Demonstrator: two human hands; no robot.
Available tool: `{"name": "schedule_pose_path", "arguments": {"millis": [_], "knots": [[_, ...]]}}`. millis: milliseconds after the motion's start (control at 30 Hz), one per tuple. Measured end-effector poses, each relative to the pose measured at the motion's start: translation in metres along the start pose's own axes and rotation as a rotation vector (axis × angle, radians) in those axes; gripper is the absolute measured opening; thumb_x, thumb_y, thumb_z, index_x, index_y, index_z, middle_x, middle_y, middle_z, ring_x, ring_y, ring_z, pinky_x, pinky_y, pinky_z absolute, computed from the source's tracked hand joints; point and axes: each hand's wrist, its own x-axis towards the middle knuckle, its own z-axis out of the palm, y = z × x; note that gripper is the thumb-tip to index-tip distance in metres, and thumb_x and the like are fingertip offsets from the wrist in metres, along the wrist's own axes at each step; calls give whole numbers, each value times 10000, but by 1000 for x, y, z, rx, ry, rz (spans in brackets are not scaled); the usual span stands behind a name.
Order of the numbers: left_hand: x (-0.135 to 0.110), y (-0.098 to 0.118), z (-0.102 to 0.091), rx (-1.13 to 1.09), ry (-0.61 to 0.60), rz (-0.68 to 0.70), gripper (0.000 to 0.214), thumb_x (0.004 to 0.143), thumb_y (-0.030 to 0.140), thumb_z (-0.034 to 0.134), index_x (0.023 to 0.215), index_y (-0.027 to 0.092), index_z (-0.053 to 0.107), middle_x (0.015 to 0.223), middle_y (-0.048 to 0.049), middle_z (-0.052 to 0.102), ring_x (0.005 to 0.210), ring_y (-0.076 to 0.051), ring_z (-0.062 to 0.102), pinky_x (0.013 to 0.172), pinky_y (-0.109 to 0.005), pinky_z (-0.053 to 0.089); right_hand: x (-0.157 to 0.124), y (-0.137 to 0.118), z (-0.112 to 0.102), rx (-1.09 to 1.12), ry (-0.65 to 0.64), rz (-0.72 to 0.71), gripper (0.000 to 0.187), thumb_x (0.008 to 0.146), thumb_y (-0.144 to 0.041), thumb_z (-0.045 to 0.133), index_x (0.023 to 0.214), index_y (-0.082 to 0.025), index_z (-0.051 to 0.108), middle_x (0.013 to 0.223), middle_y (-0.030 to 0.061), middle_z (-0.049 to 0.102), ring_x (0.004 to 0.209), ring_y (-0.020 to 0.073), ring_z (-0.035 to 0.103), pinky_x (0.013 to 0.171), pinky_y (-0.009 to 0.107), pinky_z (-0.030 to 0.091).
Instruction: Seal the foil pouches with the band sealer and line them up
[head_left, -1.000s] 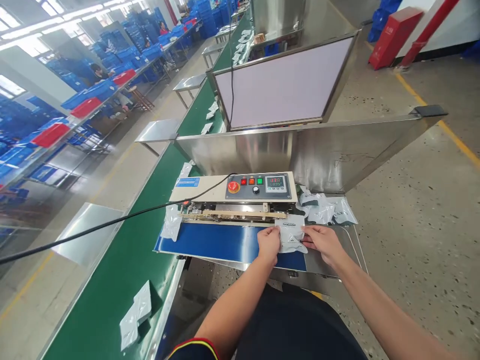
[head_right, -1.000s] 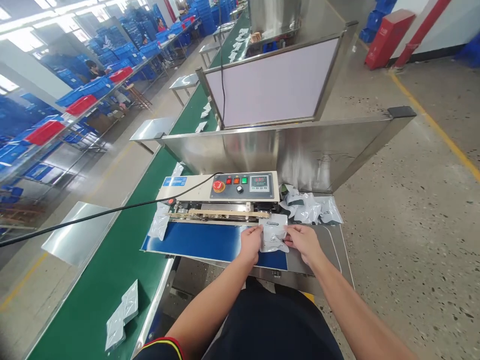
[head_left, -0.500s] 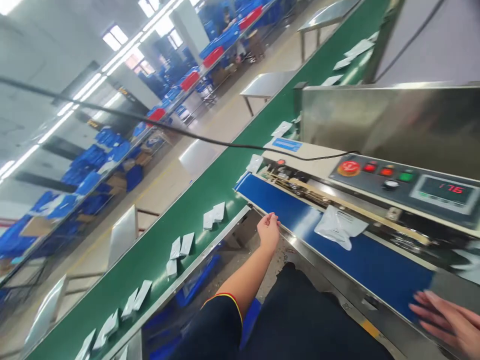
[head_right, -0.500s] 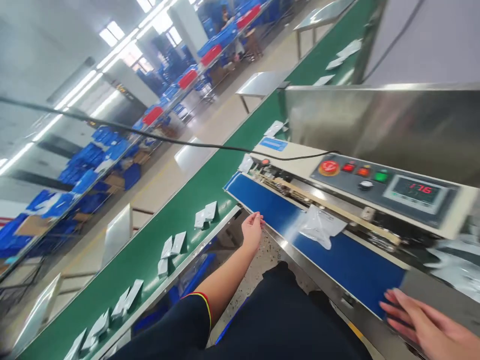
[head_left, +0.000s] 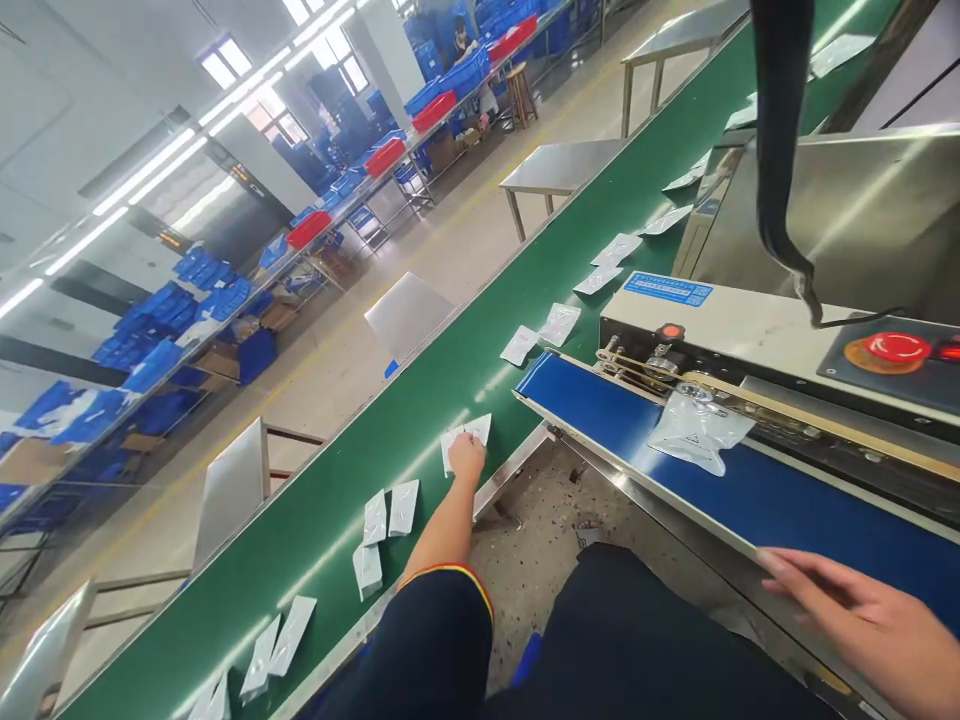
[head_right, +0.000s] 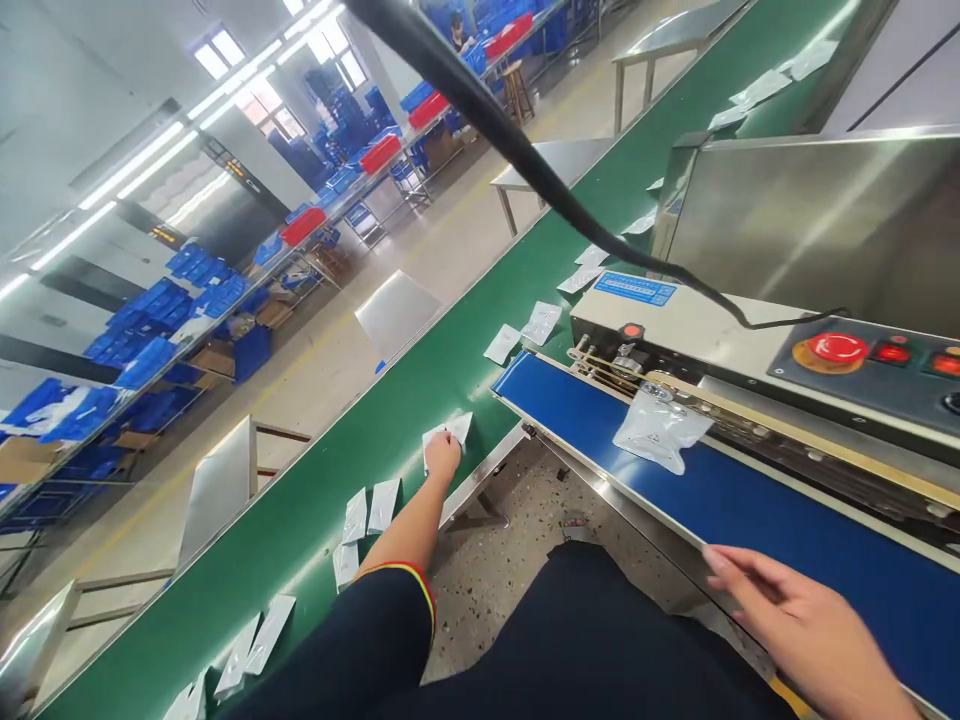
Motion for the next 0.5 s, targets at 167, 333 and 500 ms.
{"name": "schedule_pose_path", "arguments": {"millis": [167,333,500], "knots": [[-13,28,-56,-184,-180,362,160,855,212,682,696,208,705,728,-18,703,743,-200,618,726,-286,450,-8,-92,52,7,-219,-416,431,842,-754,701,966,-398,912,1151,79,858,1126,430,796,1046,580,645],[-86,108,-75,-541,-605,666,121,748,246,699,638,196,703,624,3,616,620,-154,496,597,-262,363,-14,-129,72,152,-230,-870,412,1006,-557,730,1322,-320,849,1395,97,794,1310,338,733,1190,509,562],[-188,200,-27,-948,-980,628,418,850,554,773,847,142,845,779,-67,742,687,-167,584,657,-263,456,-22,-82,27,273,69,-689,421,1060,-629,637,1042,-288,883,1083,92,858,992,290,806,936,396,652]]}}
